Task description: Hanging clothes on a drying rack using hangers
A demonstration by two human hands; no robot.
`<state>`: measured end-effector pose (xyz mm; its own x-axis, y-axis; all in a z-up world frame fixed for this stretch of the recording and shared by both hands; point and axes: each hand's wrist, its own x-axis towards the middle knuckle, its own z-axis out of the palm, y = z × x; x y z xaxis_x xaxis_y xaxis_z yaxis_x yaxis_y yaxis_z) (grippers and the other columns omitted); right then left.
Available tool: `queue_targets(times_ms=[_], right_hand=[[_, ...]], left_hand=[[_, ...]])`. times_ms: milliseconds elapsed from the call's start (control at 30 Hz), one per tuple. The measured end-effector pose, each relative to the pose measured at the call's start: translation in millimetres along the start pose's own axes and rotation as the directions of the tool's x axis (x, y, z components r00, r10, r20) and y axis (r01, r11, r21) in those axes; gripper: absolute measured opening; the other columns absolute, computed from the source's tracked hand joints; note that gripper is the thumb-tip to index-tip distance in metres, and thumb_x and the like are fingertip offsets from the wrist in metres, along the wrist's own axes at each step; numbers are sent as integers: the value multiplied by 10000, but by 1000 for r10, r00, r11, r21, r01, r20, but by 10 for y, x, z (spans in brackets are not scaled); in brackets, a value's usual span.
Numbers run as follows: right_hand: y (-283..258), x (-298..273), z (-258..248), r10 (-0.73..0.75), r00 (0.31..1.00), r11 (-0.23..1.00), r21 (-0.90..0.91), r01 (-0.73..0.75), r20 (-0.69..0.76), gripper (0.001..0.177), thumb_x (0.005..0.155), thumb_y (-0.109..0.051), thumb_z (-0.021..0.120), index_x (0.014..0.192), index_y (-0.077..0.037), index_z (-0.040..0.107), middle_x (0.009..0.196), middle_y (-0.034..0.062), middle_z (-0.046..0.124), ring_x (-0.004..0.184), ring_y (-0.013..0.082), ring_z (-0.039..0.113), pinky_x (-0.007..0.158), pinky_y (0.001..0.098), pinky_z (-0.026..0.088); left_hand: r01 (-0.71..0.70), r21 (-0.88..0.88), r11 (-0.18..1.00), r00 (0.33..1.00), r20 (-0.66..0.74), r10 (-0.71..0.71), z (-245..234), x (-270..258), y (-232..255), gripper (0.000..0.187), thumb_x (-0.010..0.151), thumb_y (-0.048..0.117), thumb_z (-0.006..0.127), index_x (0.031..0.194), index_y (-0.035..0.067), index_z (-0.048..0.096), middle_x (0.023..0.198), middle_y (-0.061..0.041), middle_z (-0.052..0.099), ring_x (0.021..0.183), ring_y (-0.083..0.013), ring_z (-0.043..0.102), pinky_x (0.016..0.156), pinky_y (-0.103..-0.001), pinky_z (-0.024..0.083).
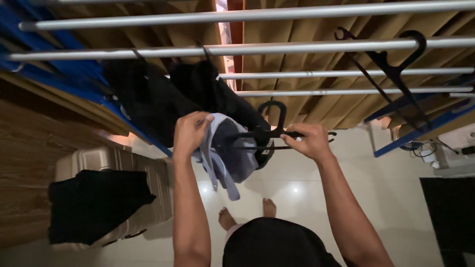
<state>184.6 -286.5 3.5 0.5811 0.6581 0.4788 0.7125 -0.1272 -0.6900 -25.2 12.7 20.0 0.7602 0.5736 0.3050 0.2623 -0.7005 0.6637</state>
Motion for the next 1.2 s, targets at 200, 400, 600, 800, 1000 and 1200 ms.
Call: queue_targets(times_ms=[200,400,600,800,1000,1200], right_hand=[[-13,-15,93,39,999,998,-44,-39,-5,146,745,-214,910,809,-206,779,625,6,697,637,208,711,646,296,547],[-166,-19,415,116,993,948,-295,-117,-21,146,797,-371,879,828,-284,766,653,-63,710,689,179,724,681,272,548],[-421,-61,413,206,978,895,-400,-196,-18,174,829,-458,821,892,-314,747,748,-84,737,782,166,722,724,298,553],[-547,-106,561,-27,998,927,-376,7,-48,135,815,-261,867,912,-236,777,802,-37,772,781,167,724,727,299,571],[-446,-237,891,91,994,961,-256,-103,-59,125,865,-379,840,915,-281,780,835,-97,777,828,119,733,731,241,556],[-406,-259,922,89,994,975,-198,-101,-67,155,857,-358,859,931,-243,786,883,-54,791,886,167,745,750,283,573]], left_hand=[[104,-14,995,995,-5,-104,-88,-28,-125,231,994,367,702,1037,173,820,952,-74,785,968,-385,709,873,-480,559],[207,74,975,977,35,-210,-111,-112,146,240,986,418,663,1023,247,827,915,-50,791,959,-370,725,887,-497,565],[254,66,965,964,58,-258,-153,-101,54,223,980,410,677,1020,260,837,883,-26,793,917,-366,740,844,-468,580],[112,87,990,986,118,-122,0,-112,42,238,947,390,688,956,202,833,839,-72,783,895,-394,727,821,-525,572],[49,37,998,984,168,-54,237,-106,25,251,973,427,637,927,249,808,786,-68,766,851,-398,723,772,-525,570],[-119,128,985,884,465,46,-186,-123,539,580,872,350,747,1407,180,599,1179,-187,757,1117,-459,683,1005,-583,456]])
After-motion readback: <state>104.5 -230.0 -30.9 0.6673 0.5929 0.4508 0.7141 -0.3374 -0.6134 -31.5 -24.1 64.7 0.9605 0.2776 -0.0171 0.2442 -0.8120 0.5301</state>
